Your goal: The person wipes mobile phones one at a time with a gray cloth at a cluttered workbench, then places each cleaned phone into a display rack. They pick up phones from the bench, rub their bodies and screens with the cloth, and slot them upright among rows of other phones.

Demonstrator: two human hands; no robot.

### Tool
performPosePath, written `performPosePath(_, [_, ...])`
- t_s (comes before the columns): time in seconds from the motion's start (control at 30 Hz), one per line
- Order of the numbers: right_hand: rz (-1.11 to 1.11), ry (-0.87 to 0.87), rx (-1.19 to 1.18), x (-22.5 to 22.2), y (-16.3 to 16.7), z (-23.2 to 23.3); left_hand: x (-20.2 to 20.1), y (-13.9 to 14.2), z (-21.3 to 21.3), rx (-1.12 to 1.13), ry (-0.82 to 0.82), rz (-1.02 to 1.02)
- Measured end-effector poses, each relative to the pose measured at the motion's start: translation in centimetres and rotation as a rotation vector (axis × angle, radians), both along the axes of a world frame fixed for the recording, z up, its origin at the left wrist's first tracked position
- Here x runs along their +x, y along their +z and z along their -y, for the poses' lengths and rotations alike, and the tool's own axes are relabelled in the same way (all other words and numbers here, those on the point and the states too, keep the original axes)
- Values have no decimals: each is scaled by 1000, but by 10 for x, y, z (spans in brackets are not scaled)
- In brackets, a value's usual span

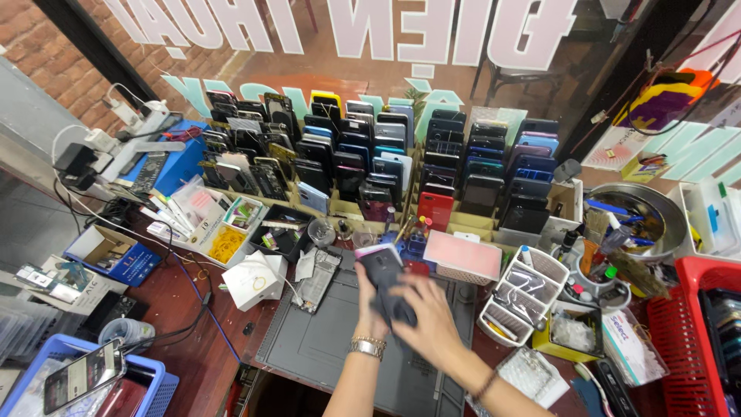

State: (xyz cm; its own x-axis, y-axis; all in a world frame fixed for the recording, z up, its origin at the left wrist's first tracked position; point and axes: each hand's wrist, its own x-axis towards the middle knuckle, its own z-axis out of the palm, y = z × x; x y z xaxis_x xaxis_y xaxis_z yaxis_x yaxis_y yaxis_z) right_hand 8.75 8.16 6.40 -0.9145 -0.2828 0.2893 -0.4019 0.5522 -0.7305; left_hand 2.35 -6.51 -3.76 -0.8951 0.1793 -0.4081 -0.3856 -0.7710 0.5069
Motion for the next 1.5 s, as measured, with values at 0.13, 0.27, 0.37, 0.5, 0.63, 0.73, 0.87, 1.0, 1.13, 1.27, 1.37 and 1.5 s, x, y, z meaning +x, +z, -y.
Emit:
performPosePath(0.13, [138,29,147,-4,3,0,5,-19,-5,20,20,58])
performPosePath(0.27, [56,-123,148,-42,1,6,12,-23,-30,6,9,273])
performPosePath(0.37, [-16,-7,97,-31,-16,1,2,-10,-6,19,117,112])
performPosePath(0.5, [142,34,99,14,-57,-29,-9,15,35,3,171,83])
performPosePath(0.63, [92,-33,235,0,-90,-52,-10,40,34,32,-98,39])
performPosePath(0.73, [447,-166,-251,-49,-93,-68,-16,47,10,-28,-390,27])
performPosePath(0.87, [827,-162,-471,-105,-65,-104,-34,38,-41,-189,-596,-6])
performPosePath(1.0, [674,-142,-475,-126,-25,-143,-62,36,-87,-749,-377,-407])
performPosePath(1.13, [366,-326,-242,-142,1,-168,-102,55,-120,-1159,-116,-696])
performPosePath(1.27, [233,-446,-204,-154,-5,-171,-124,75,-135,-1128,-79,-798])
performPosePath(1.37, [167,-441,-274,-160,-21,-168,-132,79,-138,-1240,-105,-735])
performPosePath(1.5, [245,-502,-252,-164,-43,-166,-137,70,-136,-1270,-169,-723])
